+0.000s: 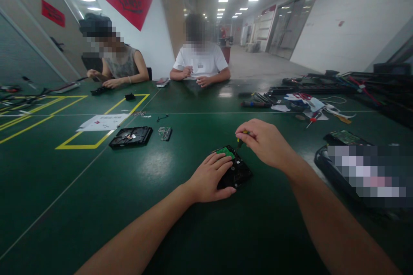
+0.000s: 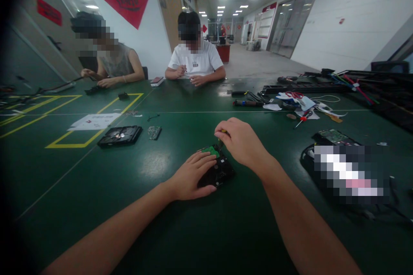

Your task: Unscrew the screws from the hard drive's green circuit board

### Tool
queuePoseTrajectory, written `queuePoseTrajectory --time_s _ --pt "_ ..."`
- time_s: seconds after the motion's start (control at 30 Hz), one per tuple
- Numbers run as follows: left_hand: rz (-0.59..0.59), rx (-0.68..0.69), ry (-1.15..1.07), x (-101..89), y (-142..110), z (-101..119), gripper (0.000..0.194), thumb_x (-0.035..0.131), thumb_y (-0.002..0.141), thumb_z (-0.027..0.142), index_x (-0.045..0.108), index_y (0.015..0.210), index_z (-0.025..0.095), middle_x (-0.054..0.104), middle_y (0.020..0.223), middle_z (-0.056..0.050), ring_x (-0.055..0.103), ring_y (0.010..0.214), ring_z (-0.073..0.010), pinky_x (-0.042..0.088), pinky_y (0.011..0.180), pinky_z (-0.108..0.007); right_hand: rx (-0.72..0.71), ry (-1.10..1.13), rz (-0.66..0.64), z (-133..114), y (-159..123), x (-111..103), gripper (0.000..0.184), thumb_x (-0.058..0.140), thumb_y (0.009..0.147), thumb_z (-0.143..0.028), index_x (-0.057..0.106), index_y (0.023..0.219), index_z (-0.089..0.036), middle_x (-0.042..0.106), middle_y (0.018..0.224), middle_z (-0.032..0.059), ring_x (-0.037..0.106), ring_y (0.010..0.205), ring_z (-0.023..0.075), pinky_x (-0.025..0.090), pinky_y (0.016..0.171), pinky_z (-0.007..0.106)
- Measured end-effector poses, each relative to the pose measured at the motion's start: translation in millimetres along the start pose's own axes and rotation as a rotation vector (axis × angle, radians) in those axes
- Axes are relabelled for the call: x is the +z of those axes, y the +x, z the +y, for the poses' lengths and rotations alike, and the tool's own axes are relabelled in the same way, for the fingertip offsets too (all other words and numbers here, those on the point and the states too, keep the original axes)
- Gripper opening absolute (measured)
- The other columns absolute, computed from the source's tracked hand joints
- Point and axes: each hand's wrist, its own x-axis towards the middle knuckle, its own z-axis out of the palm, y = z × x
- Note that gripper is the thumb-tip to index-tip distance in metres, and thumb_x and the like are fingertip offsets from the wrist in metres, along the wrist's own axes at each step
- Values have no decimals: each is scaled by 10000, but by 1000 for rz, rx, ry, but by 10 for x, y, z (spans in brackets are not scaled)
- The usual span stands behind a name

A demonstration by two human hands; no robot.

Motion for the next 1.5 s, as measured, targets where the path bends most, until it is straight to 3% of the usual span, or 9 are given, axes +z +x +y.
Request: queuePoseTrajectory --time_s 0.13,0.4,0.57,0.87,1.07,1.23,1.5 --pt "0 -6 -5 4 -2 -1 829 616 904 687 413 1566 231 498 1580 -118 405 1494 -361 251 1261 -589 66 28 9 6 -14 5 217 564 965 -196 701 1132 -203 755 1026 66 680 845 207 476 783 330" --pt "-4 -1 7 22 -9 -22 844 609 905 701 416 1566 213 486 1589 -118 396 1499 -355 253 1266 -582 65 -85 -9 -10 -9 5 126 563 1000 -265 666 951 -210 708 913 61 631 838 214 431 769 323" --pt "-3 -4 12 15 -6 -10 830 614 906 691 429 1556 209 488 1588 -119 396 1501 -354 244 1270 -579 73 -33 1 -47 -16 28 201 543 991 -197 664 1151 -187 737 1054 83 662 922 220 453 813 322" --pt "-4 -9 -2 6 -4 -1 826 604 910 697 418 1565 228 487 1589 -114 395 1501 -355 237 1270 -582 -17 -41 -28 7 -10 54 204 519 1029 -267 702 959 -210 715 970 73 644 941 228 472 866 352" --pt "7 -8 -22 21 -6 -10 826 614 903 693 416 1562 236 493 1584 -120 401 1495 -366 249 1258 -588 27 10 -31 14 -20 52 231 501 1025 -212 678 1173 -197 741 1156 90 683 975 222 479 884 342" --pt "-6 -9 -7 23 -2 -7 823 608 911 688 416 1561 221 488 1587 -122 389 1502 -361 244 1262 -585 117 -19 -50 12 -33 43 208 493 1013 -197 641 1155 -165 747 1036 92 673 859 217 469 803 336" --pt "13 -11 -23 32 -8 -13 824 614 903 696 420 1560 236 496 1578 -125 391 1500 -368 249 1258 -593 -16 16 -13 63 -34 56 222 480 1023 -213 698 1068 -213 681 1053 91 614 1024 234 470 943 370"
